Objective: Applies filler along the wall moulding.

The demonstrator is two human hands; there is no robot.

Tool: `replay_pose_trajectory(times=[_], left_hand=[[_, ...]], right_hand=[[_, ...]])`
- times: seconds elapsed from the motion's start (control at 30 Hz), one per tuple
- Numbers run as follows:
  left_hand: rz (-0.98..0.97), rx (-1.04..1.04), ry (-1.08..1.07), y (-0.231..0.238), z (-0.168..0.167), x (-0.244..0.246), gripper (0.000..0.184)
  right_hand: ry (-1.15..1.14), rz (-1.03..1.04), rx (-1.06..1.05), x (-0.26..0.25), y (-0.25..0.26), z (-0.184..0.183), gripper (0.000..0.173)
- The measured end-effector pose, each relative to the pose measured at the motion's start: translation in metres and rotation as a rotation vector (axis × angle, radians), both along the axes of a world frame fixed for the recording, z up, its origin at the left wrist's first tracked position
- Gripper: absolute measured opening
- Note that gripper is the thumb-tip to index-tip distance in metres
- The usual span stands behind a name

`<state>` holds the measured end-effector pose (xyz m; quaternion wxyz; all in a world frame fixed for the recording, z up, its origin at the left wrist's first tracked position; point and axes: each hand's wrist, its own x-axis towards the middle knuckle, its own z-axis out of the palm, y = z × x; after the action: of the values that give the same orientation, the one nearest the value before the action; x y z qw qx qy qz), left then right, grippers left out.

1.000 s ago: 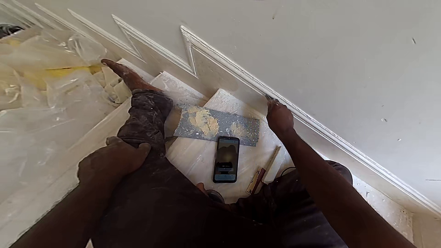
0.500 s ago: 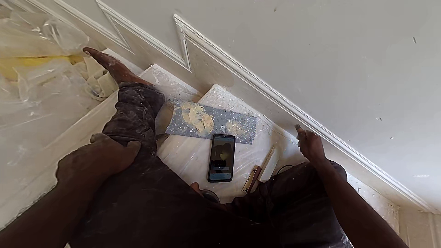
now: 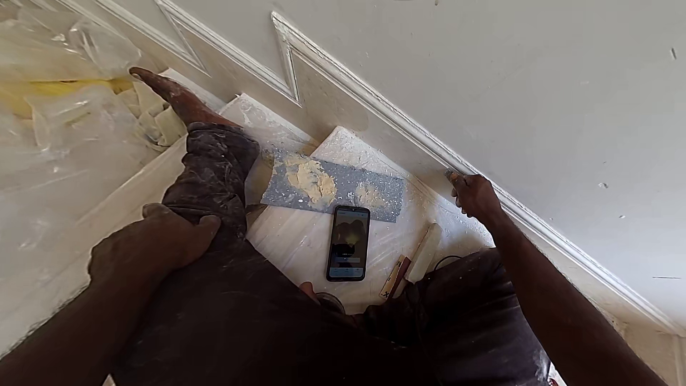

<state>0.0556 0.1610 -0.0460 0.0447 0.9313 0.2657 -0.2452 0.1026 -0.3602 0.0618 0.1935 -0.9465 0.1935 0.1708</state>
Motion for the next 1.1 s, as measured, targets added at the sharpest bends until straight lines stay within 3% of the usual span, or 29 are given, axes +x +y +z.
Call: replay_pose_trajectory(times=[0.17,0.5,0.67,0.93,1.1], left_hand=[[0.007,-0.001,-0.008,-0.001,0.003,-0.001,0.094],[0.001,0.013,-0.002,-0.004,0.003,0.001,0.095],[0.010,0.006,-0.016,-0.006,0.006,0.000,0.095],[0.000,0.022,-0.006,-0.004,0.005,-0.001,0.091],[0.019,0.010,-0.008,-0.013,0.015,0.000,0.089]], right_hand=[[0.027,-0.126,0.161,0.004,0.013,0.005,0.059],[0.023,-0.188,0.280,0.008,0.025,0.004,0.057],[0.013,-0.170,0.236,0.000,0.011,0.005,0.058],[-0.007,-0.099,0.232,0.025,0.049,-0.005,0.061],[-0.043,-0.040,0.096,0.011,0.025,-0.008,0.063]])
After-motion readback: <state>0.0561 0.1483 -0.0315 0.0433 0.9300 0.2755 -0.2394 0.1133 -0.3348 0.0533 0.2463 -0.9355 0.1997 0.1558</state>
